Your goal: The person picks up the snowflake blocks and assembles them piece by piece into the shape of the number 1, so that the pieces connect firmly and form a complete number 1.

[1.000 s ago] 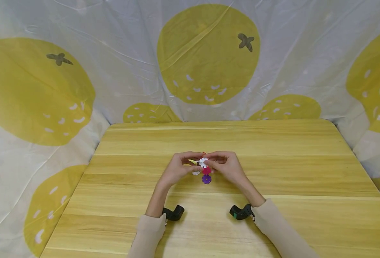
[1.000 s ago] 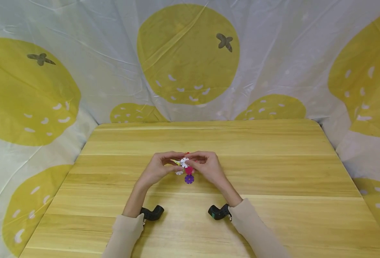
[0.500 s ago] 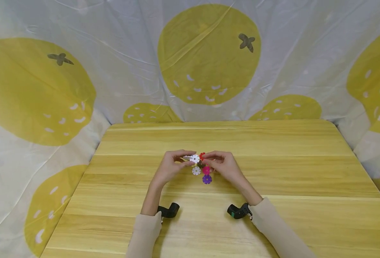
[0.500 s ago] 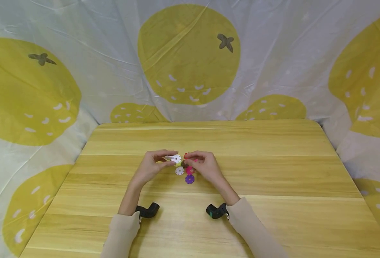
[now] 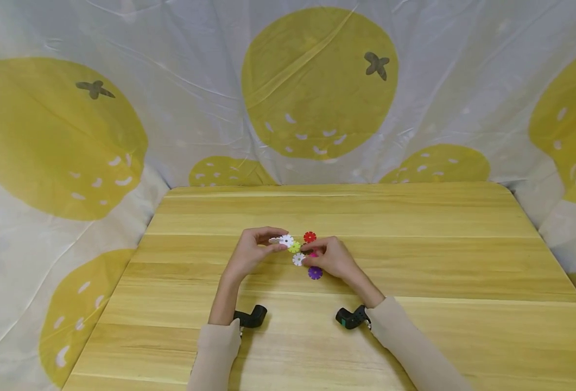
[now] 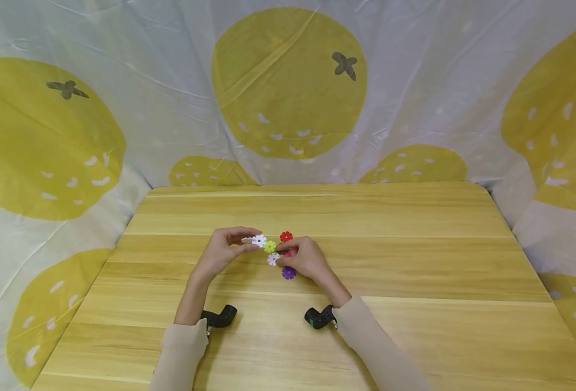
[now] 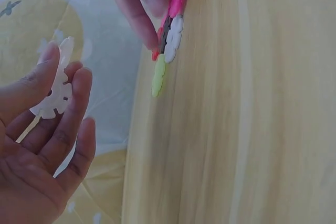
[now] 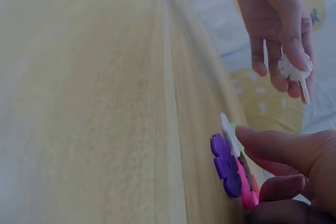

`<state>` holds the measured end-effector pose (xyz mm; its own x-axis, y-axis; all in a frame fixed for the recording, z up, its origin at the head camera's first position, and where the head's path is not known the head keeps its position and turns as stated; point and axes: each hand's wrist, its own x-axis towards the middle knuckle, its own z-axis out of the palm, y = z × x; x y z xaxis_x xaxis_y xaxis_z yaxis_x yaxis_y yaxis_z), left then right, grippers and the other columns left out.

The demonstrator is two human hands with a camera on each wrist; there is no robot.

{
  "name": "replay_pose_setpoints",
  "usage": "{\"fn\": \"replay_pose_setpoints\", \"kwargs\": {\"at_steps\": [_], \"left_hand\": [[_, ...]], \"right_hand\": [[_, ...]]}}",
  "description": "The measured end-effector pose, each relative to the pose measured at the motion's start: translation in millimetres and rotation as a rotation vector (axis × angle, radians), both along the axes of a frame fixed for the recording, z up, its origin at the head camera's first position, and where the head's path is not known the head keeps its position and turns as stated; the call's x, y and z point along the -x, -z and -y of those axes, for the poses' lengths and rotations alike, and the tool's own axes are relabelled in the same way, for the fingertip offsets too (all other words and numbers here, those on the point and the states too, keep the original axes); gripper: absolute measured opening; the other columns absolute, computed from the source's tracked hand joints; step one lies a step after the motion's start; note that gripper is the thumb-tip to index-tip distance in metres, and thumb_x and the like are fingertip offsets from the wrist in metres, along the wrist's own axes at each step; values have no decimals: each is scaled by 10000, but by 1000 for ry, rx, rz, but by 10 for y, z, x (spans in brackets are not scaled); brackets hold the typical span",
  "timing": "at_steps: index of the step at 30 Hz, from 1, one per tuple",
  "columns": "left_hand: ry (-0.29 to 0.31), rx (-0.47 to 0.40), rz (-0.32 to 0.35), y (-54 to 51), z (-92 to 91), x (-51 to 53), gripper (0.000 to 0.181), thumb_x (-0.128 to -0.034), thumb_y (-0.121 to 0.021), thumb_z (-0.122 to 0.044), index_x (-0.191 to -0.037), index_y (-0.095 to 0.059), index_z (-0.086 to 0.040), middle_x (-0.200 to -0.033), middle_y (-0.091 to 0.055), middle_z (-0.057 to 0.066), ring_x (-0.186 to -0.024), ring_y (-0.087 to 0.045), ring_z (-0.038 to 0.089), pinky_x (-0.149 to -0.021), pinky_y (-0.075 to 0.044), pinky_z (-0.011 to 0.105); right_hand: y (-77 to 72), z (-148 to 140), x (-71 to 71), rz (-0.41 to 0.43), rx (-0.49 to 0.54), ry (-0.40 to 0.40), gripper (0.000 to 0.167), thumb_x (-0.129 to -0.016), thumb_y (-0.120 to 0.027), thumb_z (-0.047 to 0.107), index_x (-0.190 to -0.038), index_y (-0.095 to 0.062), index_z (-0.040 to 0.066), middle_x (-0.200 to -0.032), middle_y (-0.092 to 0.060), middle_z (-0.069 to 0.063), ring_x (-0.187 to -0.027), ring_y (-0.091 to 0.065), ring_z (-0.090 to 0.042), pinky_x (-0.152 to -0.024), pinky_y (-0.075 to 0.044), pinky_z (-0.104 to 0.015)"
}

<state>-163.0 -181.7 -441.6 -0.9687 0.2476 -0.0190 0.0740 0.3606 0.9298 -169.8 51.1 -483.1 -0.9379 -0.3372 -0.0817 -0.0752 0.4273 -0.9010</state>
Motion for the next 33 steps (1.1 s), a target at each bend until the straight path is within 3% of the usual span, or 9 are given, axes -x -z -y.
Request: {"fn": "replay_pose_setpoints", "kwargs": {"at_steps": [12, 18, 22, 25, 30, 33], "left_hand": [[11, -19, 28, -6, 2, -7, 271, -910, -786, -76, -1180, -769, -64, -1209, -758, 147, -1040, -738, 227, -880, -608, 441], [24, 8, 18, -22, -17, -15, 257, -904, -804, -120, -1158, -783, -92, -1195, -769, 115, -1010, -717, 185, -826, -584, 283], [36, 25, 4, -20, -40, -11, 252, -897, -815, -144, -1145, -790, -109, -1176, -777, 95, -982, -699, 176, -823, -575, 293], [43, 26, 5, -16, -51, -6, 249, -898, -815, -147, -1144, -790, -114, -1171, -779, 89, -980, -696, 180, -836, -577, 324], [53, 21, 1, -29, -65, -15, 253, -903, -810, -144, -1152, -788, -103, -1171, -778, 97, -986, -689, 192, -839, -576, 328], [59, 24, -9, -35, -75, -19, 257, -910, -805, -153, -1161, -787, -101, -1174, -777, 100, -985, -691, 198, -832, -575, 312]], "right_hand": [[-7, 89, -41, -63, -128, 47, 227, -744, -947, 191, -930, -830, 132, -617, -485, 47, -567, -399, -88, -526, -282, -210], [-68, 57, -87, -114, -134, 13, 224, -755, -934, 136, -876, -751, 93, -762, -671, 7, -674, -550, -81, -617, -441, -206], [-109, -9, -112, -65, -42, -47, 163, -853, -850, 96, -918, -702, 77, -869, -726, -48, -645, -600, -90, -593, -519, -222], [-128, -73, -116, -21, 81, -63, 142, -900, -800, 74, -998, -699, 54, -896, -738, -95, -641, -649, -142, -576, -564, -261], [-161, -165, -104, -69, 204, -13, 164, -918, -788, 93, -1078, -757, 70, -944, -771, -116, -801, -737, -216, -698, -609, -282], [-185, -194, -107, -85, 274, 2, 165, -931, -775, 94, -1091, -763, 56, -983, -781, -146, -856, -760, -317, -735, -635, -366]]}}
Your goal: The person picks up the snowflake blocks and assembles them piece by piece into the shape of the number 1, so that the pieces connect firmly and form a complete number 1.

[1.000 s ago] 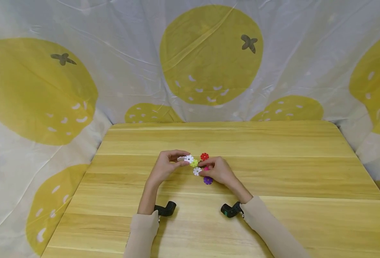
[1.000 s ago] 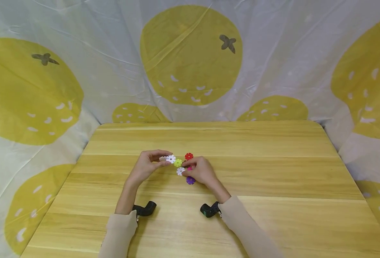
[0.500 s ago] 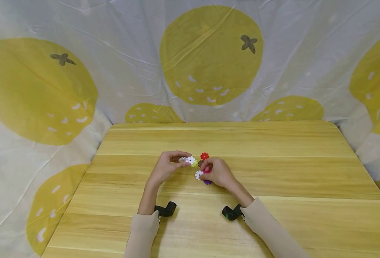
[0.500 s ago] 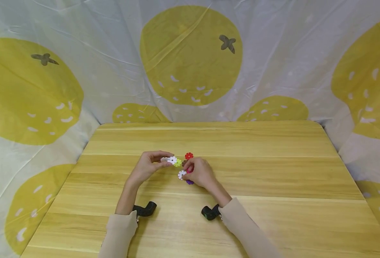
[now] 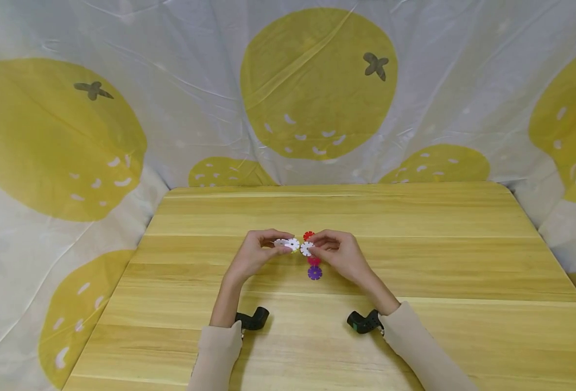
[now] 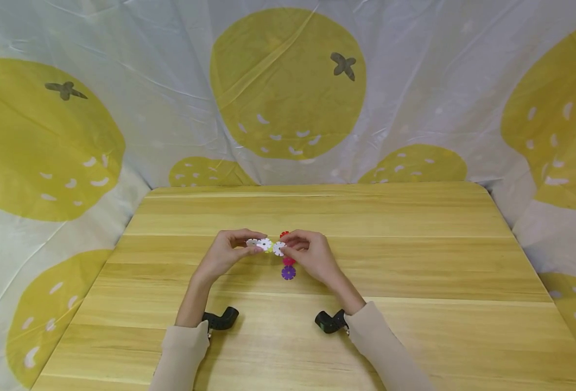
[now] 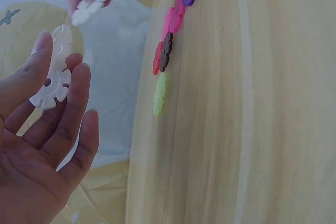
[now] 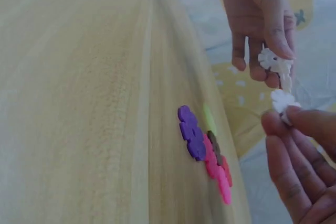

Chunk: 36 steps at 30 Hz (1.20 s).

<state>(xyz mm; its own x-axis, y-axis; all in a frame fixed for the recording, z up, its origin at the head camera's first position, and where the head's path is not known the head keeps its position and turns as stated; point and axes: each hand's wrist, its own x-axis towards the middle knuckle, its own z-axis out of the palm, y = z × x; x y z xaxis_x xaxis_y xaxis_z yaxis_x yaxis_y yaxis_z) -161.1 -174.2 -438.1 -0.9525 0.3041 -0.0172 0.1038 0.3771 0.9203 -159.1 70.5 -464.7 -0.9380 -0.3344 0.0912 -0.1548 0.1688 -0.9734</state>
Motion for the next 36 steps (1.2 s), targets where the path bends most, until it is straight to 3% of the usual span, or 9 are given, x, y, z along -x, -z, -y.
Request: {"fn": "replay_pose_setpoints", "kwargs": {"at_steps": [3, 11, 18, 23, 30, 36], "left_hand": [[8, 0, -6, 3, -4, -3, 262, -917, -796, -162, -1172, -784, -102, -1185, -774, 99, -994, -693, 205, -824, -570, 291], [27, -4, -9, -1, -18, -1, 259, -918, -793, -166, -1170, -788, -107, -1183, -774, 95, -1023, -687, 211, -813, -554, 251], [25, -8, -7, -6, -23, -15, 234, -915, -798, -161, -1146, -799, -124, -1142, -785, 70, -968, -679, 193, -765, -548, 248], [29, -34, -20, 1, -40, -9, 205, -911, -800, -156, -1113, -812, -124, -1106, -794, 61, -969, -680, 200, -759, -555, 247], [37, -79, -26, 14, -80, -5, 195, -906, -796, -112, -1097, -814, -77, -1093, -792, 106, -986, -679, 189, -781, -565, 249], [43, -111, -2, 45, -110, -6, 187, -916, -774, -73, -1093, -802, -20, -1119, -779, 158, -987, -677, 176, -800, -575, 269]], "right_hand": [[-2, -1, -3, -8, 59, -2, 169, -944, -761, 95, -1101, -753, 33, -997, -779, -174, -887, -755, -403, -753, -635, -450], [-6, 24, -20, -27, 91, 11, 166, -943, -763, 99, -1094, -756, 29, -1016, -775, -185, -879, -755, -419, -762, -634, -457], [-5, 26, -34, -95, 40, 49, 153, -938, -777, 139, -1079, -792, 81, -1028, -796, -118, -849, -770, -216, -762, -628, -284], [-18, 2, -37, -120, 63, 52, 147, -926, -789, 125, -1064, -816, 87, -1056, -803, -114, -882, -784, -225, -769, -624, -245], [-38, -24, -30, -120, 78, 40, 134, -915, -797, 112, -1037, -823, 63, -1022, -803, -141, -866, -786, -277, -753, -632, -273], [-34, -30, -36, -100, 59, 52, 112, -907, -800, 93, -1014, -830, 72, -986, -805, -125, -816, -776, -192, -746, -644, -390]]}}
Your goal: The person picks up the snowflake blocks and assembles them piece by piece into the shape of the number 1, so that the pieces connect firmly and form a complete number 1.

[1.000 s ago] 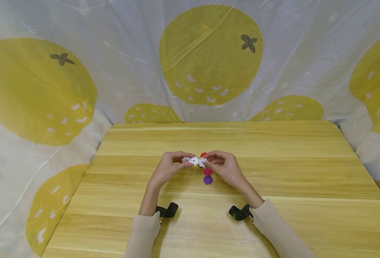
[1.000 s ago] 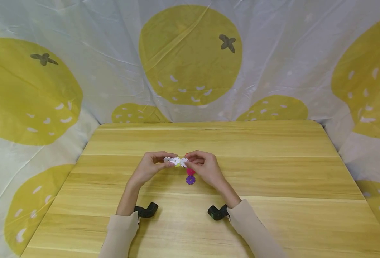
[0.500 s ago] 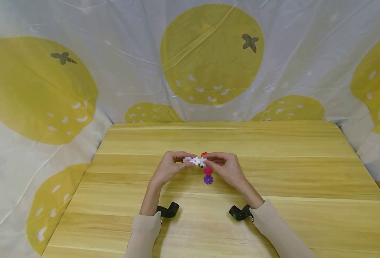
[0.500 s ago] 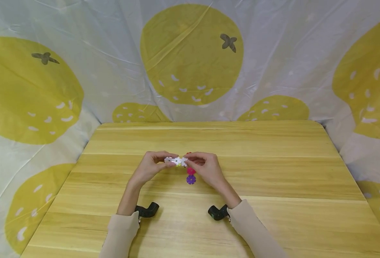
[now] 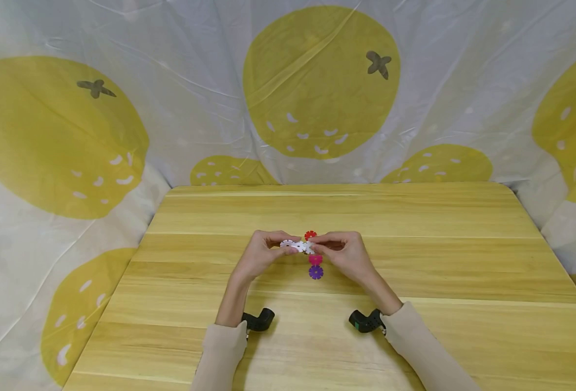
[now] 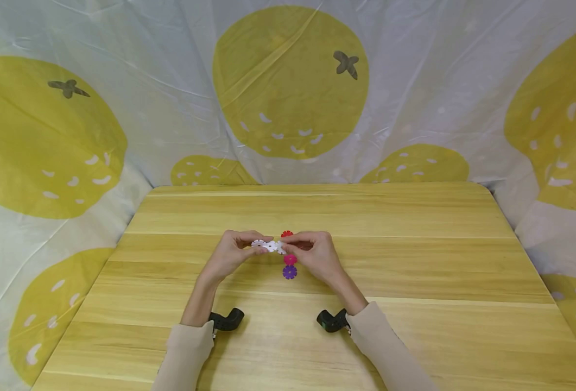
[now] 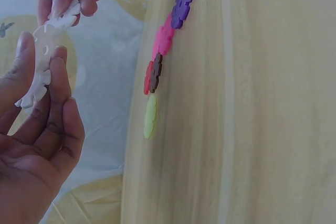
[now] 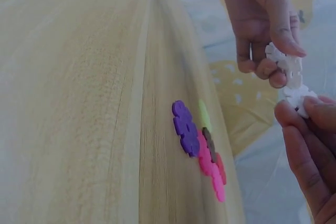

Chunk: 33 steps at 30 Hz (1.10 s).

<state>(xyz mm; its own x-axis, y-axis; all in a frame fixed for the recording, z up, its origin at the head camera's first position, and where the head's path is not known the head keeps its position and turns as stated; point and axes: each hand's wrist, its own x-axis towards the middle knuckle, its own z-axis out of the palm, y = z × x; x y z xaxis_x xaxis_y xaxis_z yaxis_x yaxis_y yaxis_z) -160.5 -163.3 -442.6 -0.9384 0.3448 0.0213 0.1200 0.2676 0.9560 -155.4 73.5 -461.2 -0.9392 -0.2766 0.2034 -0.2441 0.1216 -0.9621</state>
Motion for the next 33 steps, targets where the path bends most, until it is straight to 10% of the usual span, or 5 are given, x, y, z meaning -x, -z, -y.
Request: {"fn": "replay_pose_setpoints", "kwargs": {"at_steps": [7, 15, 33], "left_hand": [[-4, -23, -6, 19, -2, 2, 183, -934, -757, -94, -1090, -798, -6, -1123, -777, 176, -949, -662, 176, -773, -547, 289], [15, -29, 18, 6, 1, -13, 177, -929, -759, -78, -1080, -797, 5, -1127, -777, 168, -936, -658, 165, -799, -577, 358], [5, -26, 37, 27, -39, -7, 177, -929, -763, -88, -1082, -800, -7, -1129, -774, 163, -922, -663, 165, -792, -585, 355]], "right_hand": [[3, 8, 1, -26, 20, 7, 121, -908, -799, 88, -1024, -828, 63, -995, -807, -130, -827, -780, -210, -731, -633, -282], [-13, -3, 0, 5, -4, -21, 123, -912, -797, 101, -1029, -832, 86, -961, -803, -114, -834, -763, -340, -753, -635, -477], [39, -4, 20, 35, 39, -16, 126, -922, -786, 97, -1036, -823, 59, -996, -801, -142, -852, -777, -316, -771, -637, -469]]}}
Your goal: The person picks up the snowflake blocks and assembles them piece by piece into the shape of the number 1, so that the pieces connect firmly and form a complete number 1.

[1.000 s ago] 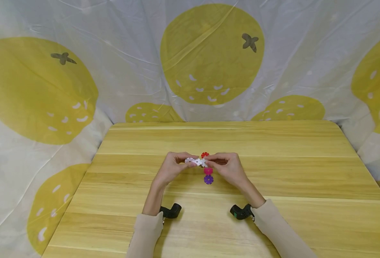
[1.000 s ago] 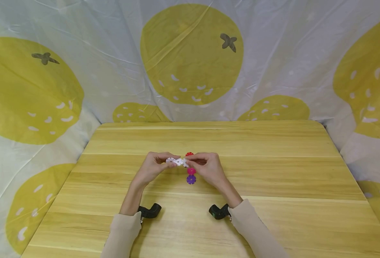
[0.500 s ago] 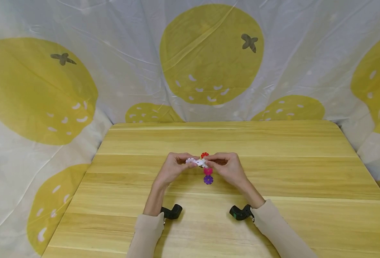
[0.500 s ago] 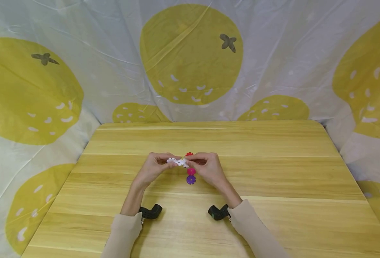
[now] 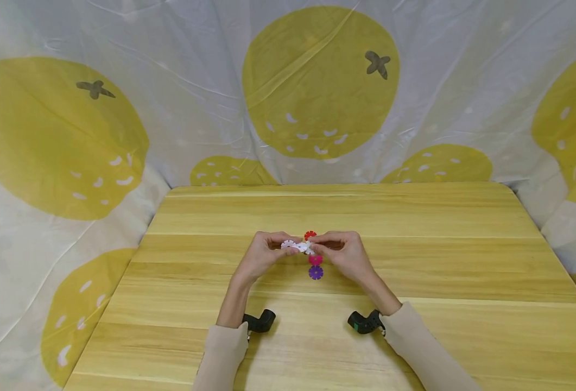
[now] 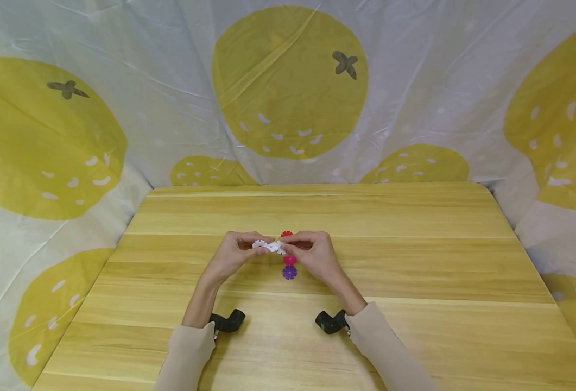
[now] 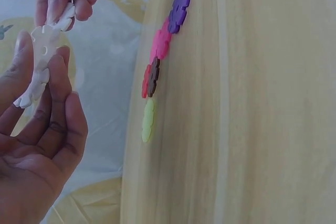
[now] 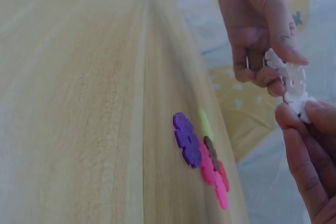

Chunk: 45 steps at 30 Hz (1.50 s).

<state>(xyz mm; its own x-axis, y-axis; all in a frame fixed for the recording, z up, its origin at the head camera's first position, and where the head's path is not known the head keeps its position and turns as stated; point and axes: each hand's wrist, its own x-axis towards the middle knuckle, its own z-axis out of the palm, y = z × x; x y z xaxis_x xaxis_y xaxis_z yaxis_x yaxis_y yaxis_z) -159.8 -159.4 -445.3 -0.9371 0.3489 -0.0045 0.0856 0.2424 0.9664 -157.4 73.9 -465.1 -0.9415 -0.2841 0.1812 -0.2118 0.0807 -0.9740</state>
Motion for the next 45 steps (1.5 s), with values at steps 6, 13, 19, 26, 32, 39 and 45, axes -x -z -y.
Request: {"fn": "replay_pose_setpoints", "kwargs": {"at_steps": [6, 13, 19, 26, 32, 39, 45], "left_hand": [[1, 21, -7, 0, 14, -4, 212, -937, -762, -125, -1119, -791, -21, -1120, -782, 142, -920, -666, 149, -807, -581, 380], [10, 31, -3, -34, 27, -8, 225, -970, -736, -177, -1151, -782, -51, -1135, -780, 130, -954, -684, 143, -861, -574, 448], [20, 9, 13, -27, 18, -4, 216, -965, -740, -167, -1141, -784, -49, -1119, -784, 130, -987, -704, 215, -882, -572, 496], [38, 37, 22, -9, 12, 1, 348, -998, -702, -197, -1315, -692, -53, -1258, -735, 132, -1122, -689, 301, -974, -553, 464], [14, 135, -144, -27, -20, -14, 450, -901, -809, -111, -1336, -698, -121, -1320, -719, 40, -1278, -621, 244, -1075, -472, 475], [47, 190, -301, -42, -128, -45, 461, -838, -855, -88, -1279, -747, -162, -1246, -741, 24, -1203, -663, 232, -1082, -515, 475], [13, 181, -296, -29, -175, -50, 402, -863, -824, -42, -1242, -768, -164, -1128, -766, 6, -1084, -680, 184, -1000, -545, 439]], "right_hand": [[-20, 6, 0, 12, -4, -4, 139, -935, -774, 110, -1056, -815, 55, -1027, -799, -147, -870, -779, -293, -770, -642, -425], [-61, -29, 20, 44, 15, -34, 191, -969, -737, 128, -1139, -788, 55, -1138, -781, -149, -930, -774, -133, -845, -630, -438], [-28, -35, 28, 35, 5, -26, 167, -958, -741, 83, -1106, -792, 28, -1111, -778, -172, -910, -774, -167, -813, -639, -339], [-14, -24, 29, 54, 0, -5, 180, -954, -740, 69, -1117, -778, 2, -1078, -779, -198, -876, -776, -208, -777, -633, -281], [-13, -21, 26, 78, -4, 13, 167, -944, -763, 106, -1089, -791, 26, -981, -781, -209, -703, -738, -260, -663, -632, -373], [-3, -4, 26, 99, 3, 47, 164, -937, -785, 171, -1067, -807, 73, -954, -792, -165, -591, -610, -393, -514, -542, -328], [-11, 21, 15, 168, 69, 68, 170, -918, -805, 171, -1040, -806, 52, -947, -805, -126, -537, -553, -236, -492, -489, -271]]}}
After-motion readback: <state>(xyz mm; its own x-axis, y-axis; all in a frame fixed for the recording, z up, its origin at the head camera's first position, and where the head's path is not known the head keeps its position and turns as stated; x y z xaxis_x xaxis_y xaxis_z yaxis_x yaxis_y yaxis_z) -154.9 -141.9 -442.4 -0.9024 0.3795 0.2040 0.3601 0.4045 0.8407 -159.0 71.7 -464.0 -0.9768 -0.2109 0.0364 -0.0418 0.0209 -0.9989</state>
